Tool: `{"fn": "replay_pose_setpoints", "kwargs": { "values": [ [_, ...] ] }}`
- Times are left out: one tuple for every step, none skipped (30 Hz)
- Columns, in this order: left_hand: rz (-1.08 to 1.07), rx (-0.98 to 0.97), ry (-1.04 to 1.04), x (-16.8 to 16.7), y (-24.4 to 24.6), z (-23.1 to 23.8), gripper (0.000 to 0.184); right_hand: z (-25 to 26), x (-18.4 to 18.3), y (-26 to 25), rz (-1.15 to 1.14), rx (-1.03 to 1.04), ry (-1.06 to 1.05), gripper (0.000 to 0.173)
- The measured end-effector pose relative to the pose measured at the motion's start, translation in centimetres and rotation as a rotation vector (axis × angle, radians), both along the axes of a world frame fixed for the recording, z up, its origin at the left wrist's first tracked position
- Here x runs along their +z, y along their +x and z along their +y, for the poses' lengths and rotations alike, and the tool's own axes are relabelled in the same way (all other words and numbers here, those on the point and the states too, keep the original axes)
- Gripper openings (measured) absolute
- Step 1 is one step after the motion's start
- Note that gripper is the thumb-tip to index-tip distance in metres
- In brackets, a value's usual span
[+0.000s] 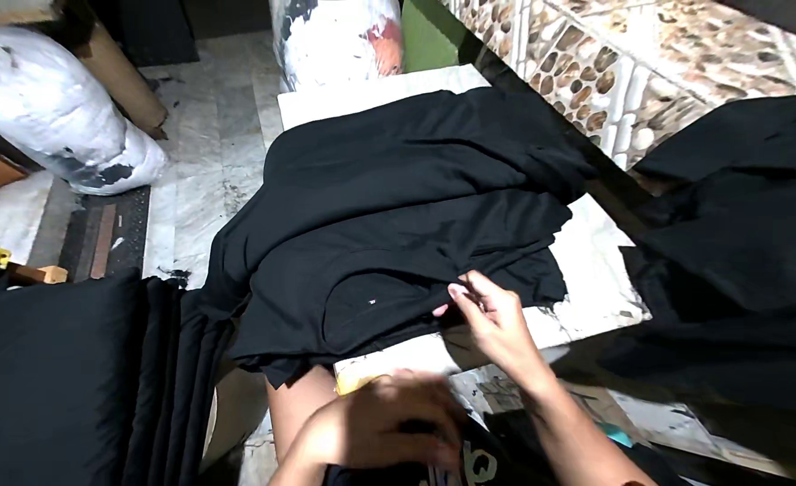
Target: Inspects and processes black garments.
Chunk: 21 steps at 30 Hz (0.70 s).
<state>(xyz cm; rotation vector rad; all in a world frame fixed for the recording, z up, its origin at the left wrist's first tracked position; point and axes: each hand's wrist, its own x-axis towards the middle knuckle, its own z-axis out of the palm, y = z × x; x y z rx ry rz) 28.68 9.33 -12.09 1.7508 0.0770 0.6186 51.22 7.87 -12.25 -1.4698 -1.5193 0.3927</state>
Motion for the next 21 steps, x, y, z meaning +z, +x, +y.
{"fn": "replay_pose_setpoints", "kwargs": {
  "values": [
    [0.190, 0.243, 0.113, 0.0, -0.1, -0.4, 0.037, 0.9, 1.1, -0.3, -0.031, 0.003, 0.103, 0.024],
    [0.346, 0.522, 0.147, 0.1, -0.4, -0.1, 0.041, 2.0, 2.3, -0.6, -0.081, -0.008, 0.194, 0.025],
    [0.457, 0.807, 0.137, 0.3, -1.0, 1.0, 0.048, 3.4, 3.5, -0.8, -0.137, -0.033, 0.261, 0.024],
    [0.486, 1.051, 0.125, 0.1, -1.9, 2.7, 0.055, 5.0, 4.3, -1.0, -0.188, -0.058, 0.300, 0.023],
    [0.498, 1.218, 0.126, -0.1, -3.2, 4.6, 0.060, 6.9, 4.7, -1.3, -0.232, -0.072, 0.308, 0.020],
    [0.529, 1.327, 0.129, -0.6, -4.4, 6.4, 0.063, 9.0, 4.5, -1.6, -0.258, -0.066, 0.282, 0.021],
    [0.562, 1.389, 0.125, -1.3, -5.3, 8.0, 0.065, 11.1, 4.0, -1.8, -0.280, -0.036, 0.196, 0.027],
    [0.600, 1.410, 0.112, -2.3, -5.8, 9.3, 0.064, 13.2, 3.0, -1.8, -0.305, 0.000, 0.081, 0.034],
    [0.630, 1.408, 0.079, -3.3, -5.9, 10.1, 0.061, 15.0, 2.0, -1.7, -0.352, 0.018, -0.020, 0.039],
    [0.645, 1.412, 0.061, -4.0, -5.8, 10.4, 0.058, 16.1, 1.0, -1.6, -0.408, 0.013, -0.071, 0.044],
    [0.634, 1.444, 0.105, -4.4, -5.5, 10.2, 0.053, 16.6, 0.6, -1.7, -0.441, 0.008, -0.094, 0.047],
    [0.595, 1.495, 0.222, -4.7, -4.9, 9.7, 0.047, 16.8, 0.5, -1.8, -0.457, 0.005, -0.110, 0.048],
    [0.547, 1.530, 0.385, -4.7, -4.0, 8.9, 0.040, 16.7, 0.4, -1.8, -0.449, 0.003, -0.104, 0.049],
    [0.512, 1.509, 0.530, -4.6, -2.7, 7.9, 0.035, 16.5, 0.0, -1.7, -0.426, 0.000, -0.078, 0.048],
    [0.507, 1.430, 0.623, -4.3, -0.9, 6.9, 0.033, 16.3, -0.4, -1.5, -0.390, 0.005, -0.025, 0.047],
    [0.528, 1.304, 0.664, -4.2, 1.3, 5.8, 0.034, 16.2, -0.8, -1.2, -0.333, 0.017, 0.048, 0.041],
    [0.554, 1.150, 0.670, -4.3, 3.5, 4.8, 0.035, 15.9, -1.0, -0.9, -0.242, 0.035, 0.116, 0.032],
    [0.545, 1.003, 0.643, -4.6, 5.5, 4.0, 0.037, 15.3, -1.0, -0.6, -0.114, 0.064, 0.163, 0.025],
    [0.474, 0.902, 0.602, -5.1, 6.9, 3.6, 0.037, 14.3, -0.4, -0.3, 0.035, 0.104, 0.169, 0.022],
    [0.373, 0.823, 0.538, -5.5, 7.7, 3.5, 0.030, 12.9, 0.5, 0.1, 0.156, 0.129, 0.149, 0.020],
    [0.260, 0.744, 0.455, -5.3, 8.2, 3.3, 0.024, 11.0, 1.6, 0.6, 0.214, 0.139, 0.123, 0.018]
  ]
}}
